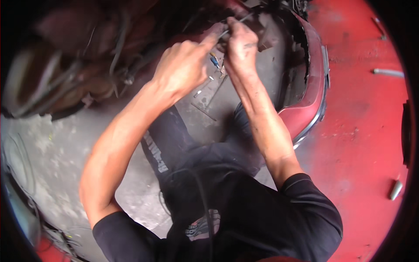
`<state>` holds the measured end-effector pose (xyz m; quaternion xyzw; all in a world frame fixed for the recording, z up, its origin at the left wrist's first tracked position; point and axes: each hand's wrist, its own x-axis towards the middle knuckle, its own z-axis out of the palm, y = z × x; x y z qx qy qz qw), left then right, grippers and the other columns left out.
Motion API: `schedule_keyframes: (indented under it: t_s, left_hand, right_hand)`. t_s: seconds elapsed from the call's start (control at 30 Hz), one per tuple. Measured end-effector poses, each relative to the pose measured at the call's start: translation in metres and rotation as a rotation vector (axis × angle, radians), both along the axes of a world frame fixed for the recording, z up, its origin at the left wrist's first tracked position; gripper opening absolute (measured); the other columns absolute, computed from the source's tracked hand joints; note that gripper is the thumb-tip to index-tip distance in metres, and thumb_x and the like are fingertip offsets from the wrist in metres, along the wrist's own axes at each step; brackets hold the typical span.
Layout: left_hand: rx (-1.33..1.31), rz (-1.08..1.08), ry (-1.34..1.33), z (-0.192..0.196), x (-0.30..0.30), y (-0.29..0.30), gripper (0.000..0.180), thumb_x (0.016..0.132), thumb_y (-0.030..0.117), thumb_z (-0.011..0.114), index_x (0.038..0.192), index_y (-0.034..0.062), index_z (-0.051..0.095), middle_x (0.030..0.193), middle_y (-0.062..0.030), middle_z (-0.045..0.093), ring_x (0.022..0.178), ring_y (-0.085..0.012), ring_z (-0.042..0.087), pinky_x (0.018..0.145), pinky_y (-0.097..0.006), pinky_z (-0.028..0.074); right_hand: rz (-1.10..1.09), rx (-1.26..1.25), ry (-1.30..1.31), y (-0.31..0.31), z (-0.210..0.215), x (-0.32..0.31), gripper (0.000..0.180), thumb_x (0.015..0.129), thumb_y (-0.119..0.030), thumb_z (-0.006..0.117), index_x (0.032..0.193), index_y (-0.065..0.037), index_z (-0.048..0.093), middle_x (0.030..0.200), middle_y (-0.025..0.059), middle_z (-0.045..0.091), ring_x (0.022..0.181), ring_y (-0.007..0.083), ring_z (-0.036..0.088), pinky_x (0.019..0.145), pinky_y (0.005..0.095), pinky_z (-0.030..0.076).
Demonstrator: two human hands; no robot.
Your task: The person uses a metal rod to pry and adjust components within the front bumper and headlight area of a red car. They manipulate the headlight assembly and internal wiring while sitting on the garage floor.
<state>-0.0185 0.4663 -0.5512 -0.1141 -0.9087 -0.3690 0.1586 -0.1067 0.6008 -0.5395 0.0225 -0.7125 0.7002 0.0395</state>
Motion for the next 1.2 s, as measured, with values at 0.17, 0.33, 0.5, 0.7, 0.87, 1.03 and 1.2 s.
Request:
schedule_keyframes:
  t_s: [0.17, 0.33, 0.5, 0.7, 0.87, 1.03, 1.2]
  left_hand:
    - [-0.018, -0.008, -0.069, 0.001, 0.002, 0.010, 0.063, 0.080, 0.001, 0.055, 0.143, 0.0057, 0.049, 0.097, -0.0287, 0.068, 0.089, -0.0496, 0.066, 0.077, -0.054, 0.054]
    - [0.032, 0.010, -0.028, 0.002, 0.000, 0.019, 0.061, 0.084, 0.001, 0.057, 0.144, 0.0043, 0.050, 0.091, -0.0285, 0.069, 0.084, -0.0477, 0.067, 0.073, -0.053, 0.054]
    - [0.015, 0.076, -0.257, 0.027, 0.001, 0.022, 0.056, 0.085, 0.004, 0.057, 0.140, 0.0060, 0.053, 0.083, -0.0280, 0.066, 0.078, -0.0459, 0.067, 0.069, -0.050, 0.051]
    - [0.111, 0.120, -0.197, 0.010, 0.003, 0.034, 0.049, 0.085, 0.005, 0.056, 0.134, 0.0062, 0.057, 0.078, -0.0244, 0.064, 0.069, -0.0417, 0.066, 0.067, -0.045, 0.052]
    - [0.172, 0.166, -0.231, 0.008, 0.011, 0.043, 0.047, 0.086, 0.007, 0.058, 0.133, 0.0031, 0.057, 0.075, -0.0080, 0.055, 0.062, -0.0171, 0.048, 0.060, -0.031, 0.043]
    - [0.137, 0.239, -0.193, 0.001, 0.018, 0.048, 0.045, 0.088, 0.005, 0.060, 0.132, 0.0034, 0.058, 0.089, -0.0203, 0.068, 0.078, -0.0298, 0.067, 0.077, -0.037, 0.053]
    - [0.146, 0.291, -0.138, -0.021, 0.042, 0.054, 0.037, 0.086, 0.005, 0.062, 0.123, -0.0003, 0.059, 0.077, -0.0005, 0.049, 0.067, -0.0092, 0.041, 0.060, -0.024, 0.038]
  right_hand:
    - [-0.018, 0.171, 0.004, 0.010, -0.002, 0.007, 0.034, 0.097, -0.029, 0.062, 0.084, 0.002, 0.065, 0.068, 0.0074, 0.062, 0.057, 0.0160, 0.058, 0.054, 0.0325, 0.046]
    - [0.042, 0.342, 0.271, 0.042, 0.005, 0.034, 0.032, 0.096, -0.028, 0.066, 0.101, 0.003, 0.071, 0.078, 0.0167, 0.069, 0.074, 0.0201, 0.067, 0.070, 0.0383, 0.052]
    - [-0.219, 0.352, 0.455, 0.119, 0.063, -0.010, 0.029, 0.093, -0.025, 0.067, 0.109, -0.001, 0.072, 0.091, 0.0198, 0.074, 0.083, 0.0327, 0.073, 0.078, 0.0406, 0.056]
    - [0.039, 0.369, 0.381, 0.135, 0.050, -0.080, 0.036, 0.093, -0.031, 0.067, 0.112, 0.001, 0.069, 0.092, 0.0173, 0.075, 0.086, 0.0306, 0.073, 0.079, 0.0415, 0.056]
    - [0.120, 0.419, 0.408, 0.128, 0.045, -0.096, 0.035, 0.094, -0.030, 0.067, 0.110, 0.001, 0.067, 0.085, 0.0110, 0.069, 0.078, 0.0181, 0.065, 0.074, 0.0362, 0.052]
    - [0.194, 0.372, 0.439, 0.131, 0.050, -0.104, 0.034, 0.090, -0.028, 0.067, 0.103, 0.003, 0.063, 0.074, 0.0117, 0.060, 0.069, 0.0196, 0.055, 0.068, 0.0379, 0.048]
    - [0.145, 0.362, 0.559, 0.127, 0.039, -0.109, 0.033, 0.087, -0.026, 0.068, 0.101, 0.004, 0.061, 0.066, 0.0152, 0.053, 0.062, 0.0235, 0.051, 0.064, 0.0385, 0.047]
